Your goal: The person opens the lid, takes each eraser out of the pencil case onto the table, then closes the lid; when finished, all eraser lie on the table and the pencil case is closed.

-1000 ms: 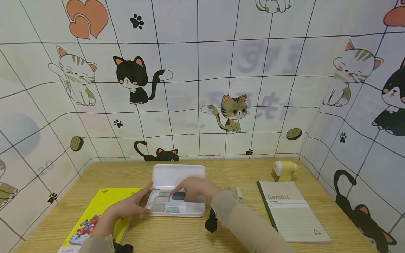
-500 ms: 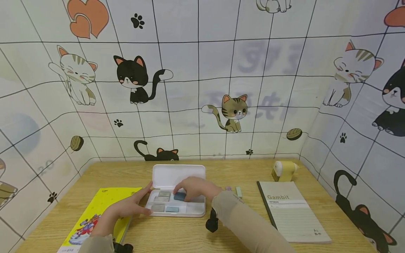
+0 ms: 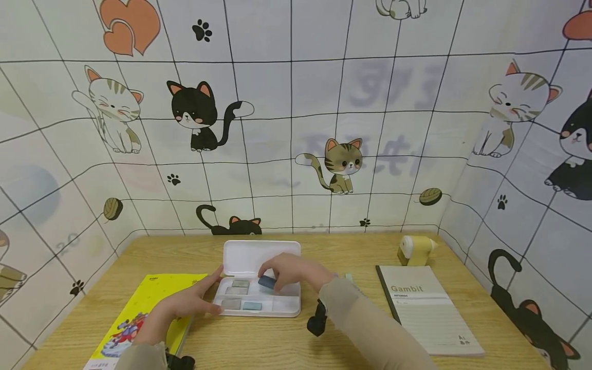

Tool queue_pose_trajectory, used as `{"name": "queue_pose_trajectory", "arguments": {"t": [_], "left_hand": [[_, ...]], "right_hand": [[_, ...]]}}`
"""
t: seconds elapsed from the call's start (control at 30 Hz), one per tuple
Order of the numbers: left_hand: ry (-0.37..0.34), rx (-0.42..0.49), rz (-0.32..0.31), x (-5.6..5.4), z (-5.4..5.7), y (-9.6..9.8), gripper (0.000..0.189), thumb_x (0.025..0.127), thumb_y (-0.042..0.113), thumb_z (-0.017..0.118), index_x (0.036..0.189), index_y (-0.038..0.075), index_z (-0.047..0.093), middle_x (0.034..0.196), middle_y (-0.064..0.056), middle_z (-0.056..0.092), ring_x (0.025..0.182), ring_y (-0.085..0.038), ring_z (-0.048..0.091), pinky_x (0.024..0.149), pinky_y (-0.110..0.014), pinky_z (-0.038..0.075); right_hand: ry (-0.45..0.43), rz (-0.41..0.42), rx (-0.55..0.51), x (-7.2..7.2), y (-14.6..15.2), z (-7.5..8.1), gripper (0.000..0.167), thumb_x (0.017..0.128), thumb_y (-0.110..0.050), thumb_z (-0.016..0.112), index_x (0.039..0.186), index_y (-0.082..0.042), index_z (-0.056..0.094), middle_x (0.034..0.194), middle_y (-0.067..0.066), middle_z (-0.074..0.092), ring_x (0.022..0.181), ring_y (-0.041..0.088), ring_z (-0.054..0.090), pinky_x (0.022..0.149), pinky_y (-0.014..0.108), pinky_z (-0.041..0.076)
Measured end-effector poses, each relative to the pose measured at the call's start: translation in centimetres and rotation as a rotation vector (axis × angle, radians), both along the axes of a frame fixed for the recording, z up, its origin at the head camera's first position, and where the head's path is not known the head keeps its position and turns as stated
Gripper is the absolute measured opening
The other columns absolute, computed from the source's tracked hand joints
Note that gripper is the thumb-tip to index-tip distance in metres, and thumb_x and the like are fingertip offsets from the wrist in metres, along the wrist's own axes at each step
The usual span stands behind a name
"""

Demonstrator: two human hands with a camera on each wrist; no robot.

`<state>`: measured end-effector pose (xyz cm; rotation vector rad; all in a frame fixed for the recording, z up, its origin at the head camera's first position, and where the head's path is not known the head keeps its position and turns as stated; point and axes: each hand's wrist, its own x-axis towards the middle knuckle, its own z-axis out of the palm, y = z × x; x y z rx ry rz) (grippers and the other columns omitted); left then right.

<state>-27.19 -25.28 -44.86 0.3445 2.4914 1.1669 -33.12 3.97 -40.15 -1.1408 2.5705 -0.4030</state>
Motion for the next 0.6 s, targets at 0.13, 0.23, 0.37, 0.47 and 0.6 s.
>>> {"name": "queue_pose_trajectory", "arguments": {"t": [0.13, 0.23, 0.37, 0.47, 0.6], "left_hand": [[0.010, -0.012, -0.033, 0.2, 0.4, 0.1, 0.111, 0.075, 0.037, 0.081, 0.157, 0.017, 0.008, 0.157, -0.021, 0.020, 0.143, -0.041, 0.011, 0.110, -0.065, 0.007], [0.015, -0.012, -0.047, 0.4, 0.7, 0.2, 0.109, 0.078, 0.035, 0.079, 0.157, 0.016, 0.007, 0.156, -0.024, 0.019, 0.142, -0.043, 0.011, 0.110, -0.066, 0.007], [0.015, -0.013, -0.034, 0.5, 0.9, 0.4, 0.108, 0.078, 0.033, 0.079, 0.157, 0.017, 0.008, 0.156, -0.023, 0.021, 0.142, -0.042, 0.013, 0.110, -0.065, 0.008], [0.021, -0.023, -0.034, 0.7, 1.0, 0.5, 0.108, 0.078, 0.034, 0.079, 0.157, 0.016, 0.008, 0.156, -0.023, 0.021, 0.142, -0.041, 0.014, 0.110, -0.065, 0.009], [0.023, -0.026, -0.045, 0.8, 1.1, 0.5, 0.109, 0.078, 0.036, 0.078, 0.157, 0.017, 0.007, 0.156, -0.024, 0.019, 0.142, -0.042, 0.013, 0.110, -0.065, 0.008]], "right_hand": [[-0.011, 0.004, -0.038, 0.1, 0.6, 0.6, 0.045, 0.079, -0.010, 0.080, 0.120, -0.023, 0.067, 0.073, -0.007, 0.056, 0.070, 0.007, 0.049, 0.065, 0.021, 0.043], [-0.010, 0.003, -0.058, 0.1, 1.1, 0.7, 0.045, 0.079, -0.011, 0.081, 0.120, -0.023, 0.067, 0.078, -0.008, 0.056, 0.074, 0.007, 0.050, 0.068, 0.021, 0.043], [-0.029, -0.018, -0.080, 0.2, 1.8, 0.7, 0.047, 0.078, -0.012, 0.082, 0.121, -0.023, 0.067, 0.088, -0.010, 0.058, 0.084, 0.009, 0.052, 0.075, 0.023, 0.044], [-0.073, -0.052, -0.100, 0.5, 2.3, 0.6, 0.048, 0.077, -0.011, 0.082, 0.121, -0.024, 0.066, 0.092, -0.010, 0.061, 0.089, 0.010, 0.055, 0.078, 0.025, 0.045], [-0.117, -0.079, -0.126, 0.7, 2.9, 0.4, 0.049, 0.078, -0.010, 0.081, 0.122, -0.024, 0.065, 0.094, -0.009, 0.064, 0.093, 0.013, 0.058, 0.082, 0.028, 0.046]]}}
